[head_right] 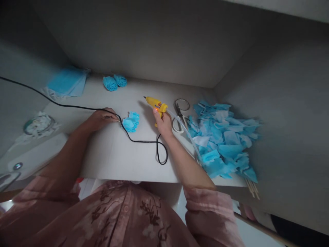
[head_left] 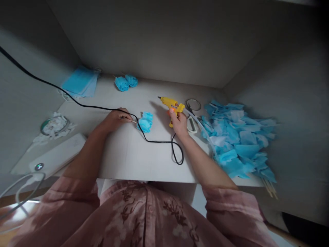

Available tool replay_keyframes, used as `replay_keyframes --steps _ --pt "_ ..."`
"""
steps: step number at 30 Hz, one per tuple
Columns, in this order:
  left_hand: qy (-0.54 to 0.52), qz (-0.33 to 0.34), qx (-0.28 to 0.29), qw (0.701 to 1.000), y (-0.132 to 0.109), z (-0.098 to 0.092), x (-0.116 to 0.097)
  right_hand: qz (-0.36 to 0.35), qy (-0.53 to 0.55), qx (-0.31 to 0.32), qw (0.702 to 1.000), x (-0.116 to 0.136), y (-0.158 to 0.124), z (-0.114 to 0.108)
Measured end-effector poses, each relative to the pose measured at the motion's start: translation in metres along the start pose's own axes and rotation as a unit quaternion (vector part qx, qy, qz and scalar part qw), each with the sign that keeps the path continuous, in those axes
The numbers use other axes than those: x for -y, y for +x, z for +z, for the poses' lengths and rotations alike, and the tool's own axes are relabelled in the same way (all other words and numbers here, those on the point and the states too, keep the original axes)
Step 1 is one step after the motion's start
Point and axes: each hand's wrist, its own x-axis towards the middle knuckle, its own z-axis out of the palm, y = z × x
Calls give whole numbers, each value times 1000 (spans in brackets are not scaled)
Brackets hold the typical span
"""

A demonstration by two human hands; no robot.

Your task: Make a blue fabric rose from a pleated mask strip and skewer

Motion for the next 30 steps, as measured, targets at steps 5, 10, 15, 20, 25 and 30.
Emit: replay_keyframes --steps 5,10,15,20,25,30 --pt "0 -11 -8 1000 -1 1 1 -10 0 42 999 5 -3 -1" --pt "-6 -31 -22 999 -1 3 4 -24 -7 66 997 9 -5 -1" --pt "-21 -31 -26 999 -2 3 4 -8 -16 66 998 9 -5 0" --pt "-21 -34 -22 999 -2 3 1 -7 -11 70 997 10 -5 0" --pt "20 -42 -17 999 -1 1 -3 -1 -15 70 997 10 -5 0" --pt "15 -46 -9 999 -1 -1 -8 -7 -5 65 998 7 -4 1"
